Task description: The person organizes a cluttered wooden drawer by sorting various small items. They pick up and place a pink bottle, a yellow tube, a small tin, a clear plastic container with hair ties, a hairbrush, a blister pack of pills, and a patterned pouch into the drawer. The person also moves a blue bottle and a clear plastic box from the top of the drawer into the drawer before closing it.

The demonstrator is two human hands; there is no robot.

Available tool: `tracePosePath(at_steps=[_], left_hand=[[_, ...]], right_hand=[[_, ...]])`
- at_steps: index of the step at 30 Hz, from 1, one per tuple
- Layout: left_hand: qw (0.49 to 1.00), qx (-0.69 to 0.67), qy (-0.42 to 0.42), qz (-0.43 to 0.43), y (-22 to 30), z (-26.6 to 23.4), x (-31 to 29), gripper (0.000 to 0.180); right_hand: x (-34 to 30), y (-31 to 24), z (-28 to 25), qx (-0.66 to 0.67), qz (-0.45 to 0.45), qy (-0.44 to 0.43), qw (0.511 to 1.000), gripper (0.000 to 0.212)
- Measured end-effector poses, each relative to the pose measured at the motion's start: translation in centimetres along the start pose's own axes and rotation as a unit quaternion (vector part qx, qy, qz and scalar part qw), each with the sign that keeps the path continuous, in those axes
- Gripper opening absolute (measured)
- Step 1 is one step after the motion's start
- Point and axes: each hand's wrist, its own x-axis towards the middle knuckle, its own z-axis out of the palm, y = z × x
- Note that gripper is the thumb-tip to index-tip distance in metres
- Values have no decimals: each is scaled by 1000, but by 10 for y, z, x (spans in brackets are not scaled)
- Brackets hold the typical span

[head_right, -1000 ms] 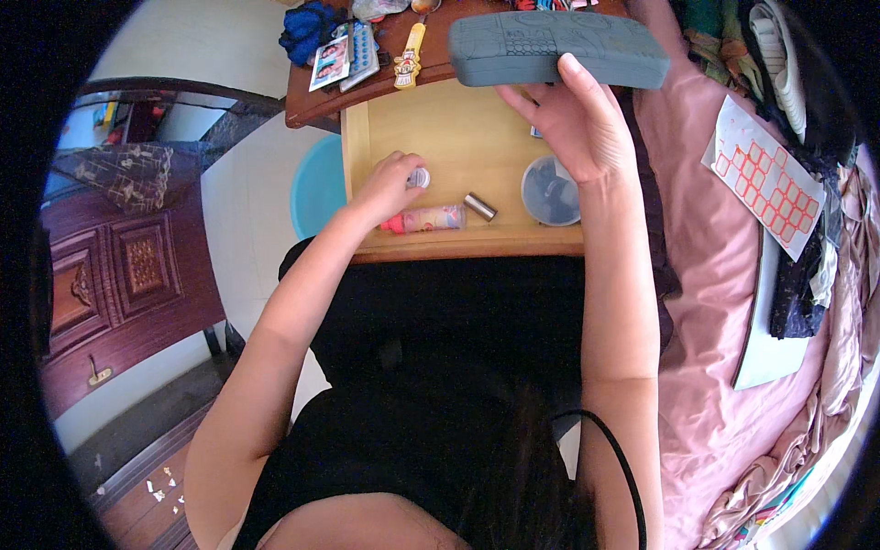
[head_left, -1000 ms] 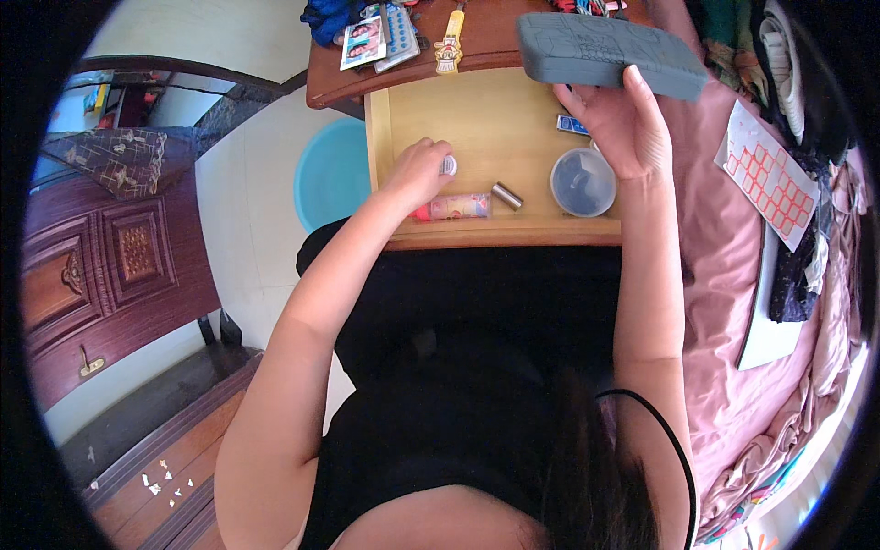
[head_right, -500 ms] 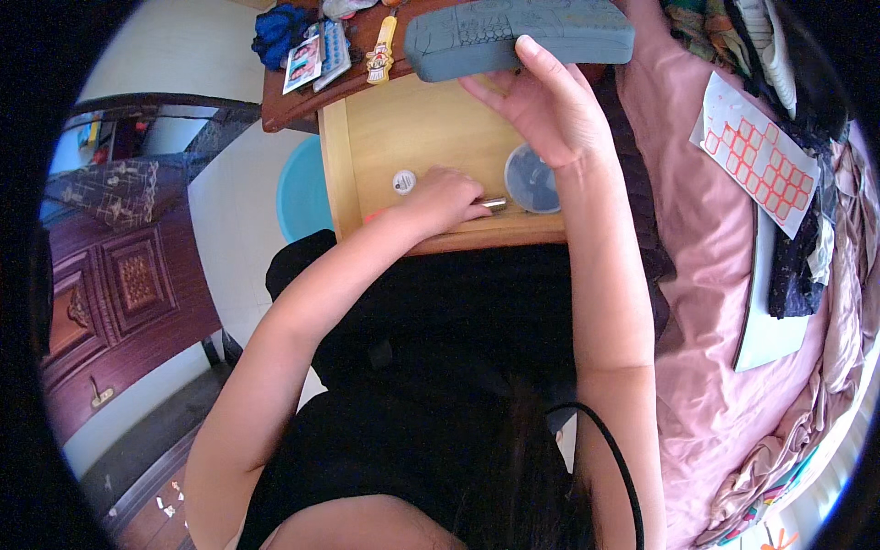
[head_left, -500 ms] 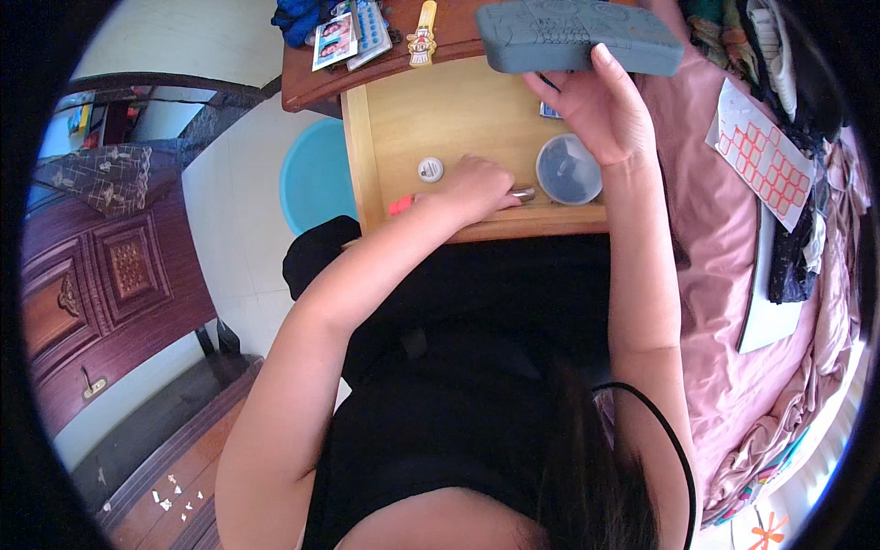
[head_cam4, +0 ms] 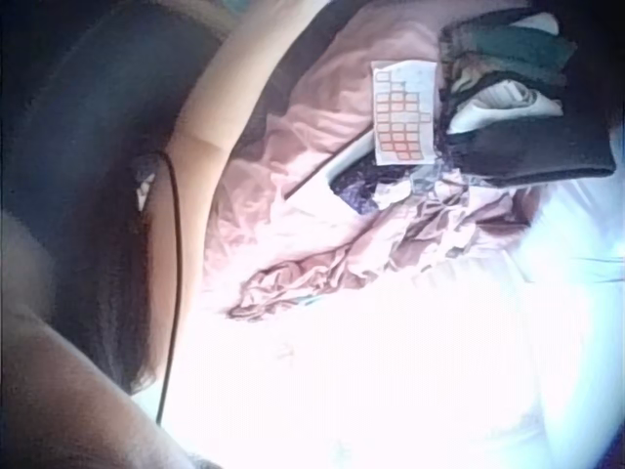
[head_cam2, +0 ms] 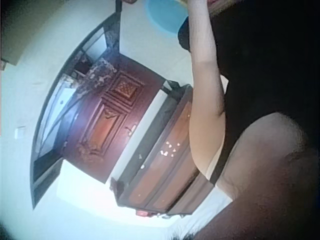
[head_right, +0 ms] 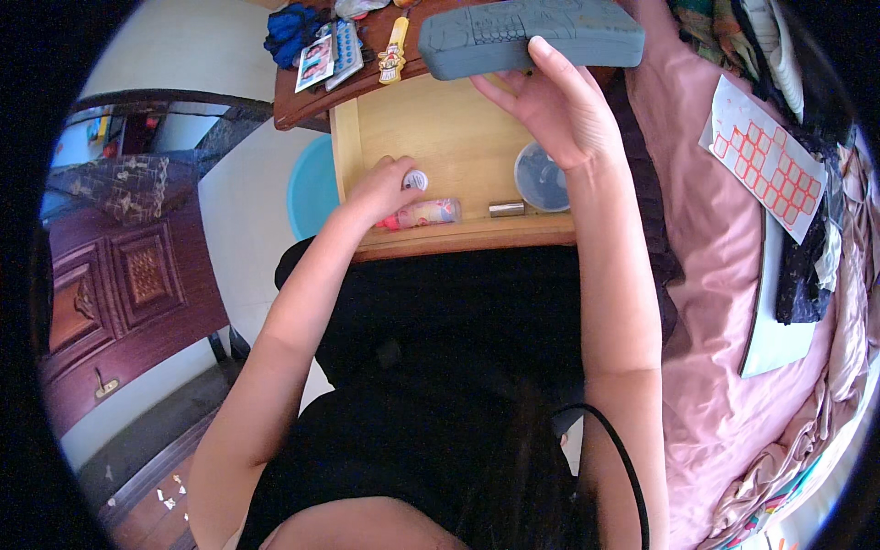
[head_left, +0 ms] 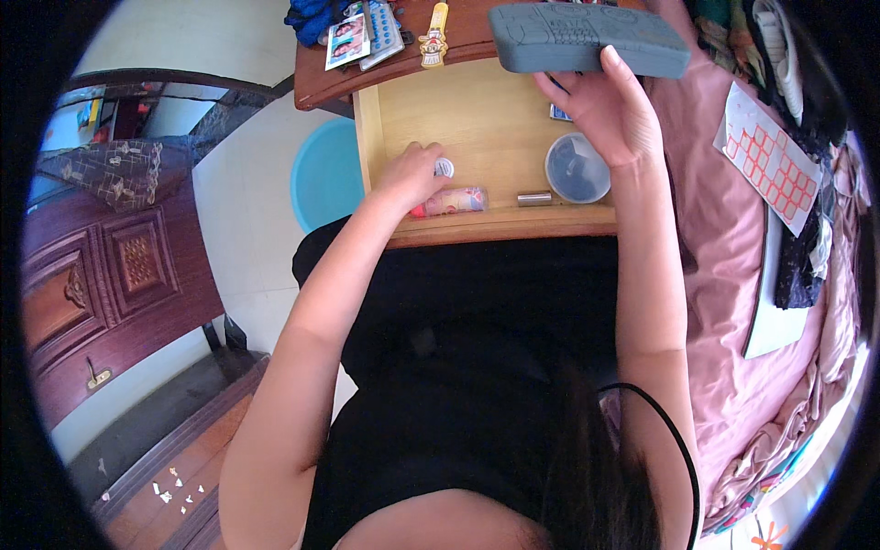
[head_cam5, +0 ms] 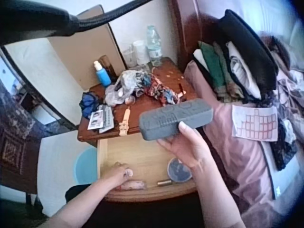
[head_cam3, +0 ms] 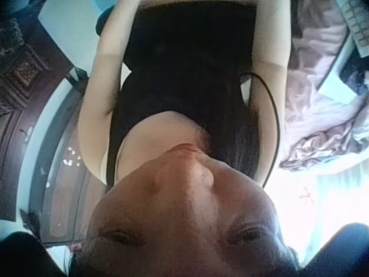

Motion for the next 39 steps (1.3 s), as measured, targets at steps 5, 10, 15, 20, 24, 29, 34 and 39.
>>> tracePosePath(at_steps=[5,10,15,20,24,29,34,39], left_hand=[[990,-119,-48,49,10,29,14,24],[976,-101,-65,182,40,43,27,14],[982,-53,-61,172,56,36,22,13],[974,-149,-35,165,37,32,17,18],[902,-407,131,58,14,2,-1,23],[783,-594,125,138,33,-66,-44,63],[931,-334,68,133,43,-59,-53,82],[961,-257,88,49,-8,-8,-10,75]], right_hand=[[2,4,-3,-16,7,-3,1000,34],[3,6,-2,-24,14,15,999,32],[2,4,-3,-18,17,16,1000,31],[1,7,-2,-60,16,8,998,41],[-3,7,-1,-111,42,7,993,48],[-13,3,14,-218,152,-6,964,56],[-19,13,18,-309,284,-34,907,67],[-9,8,-10,-607,147,154,765,85]])
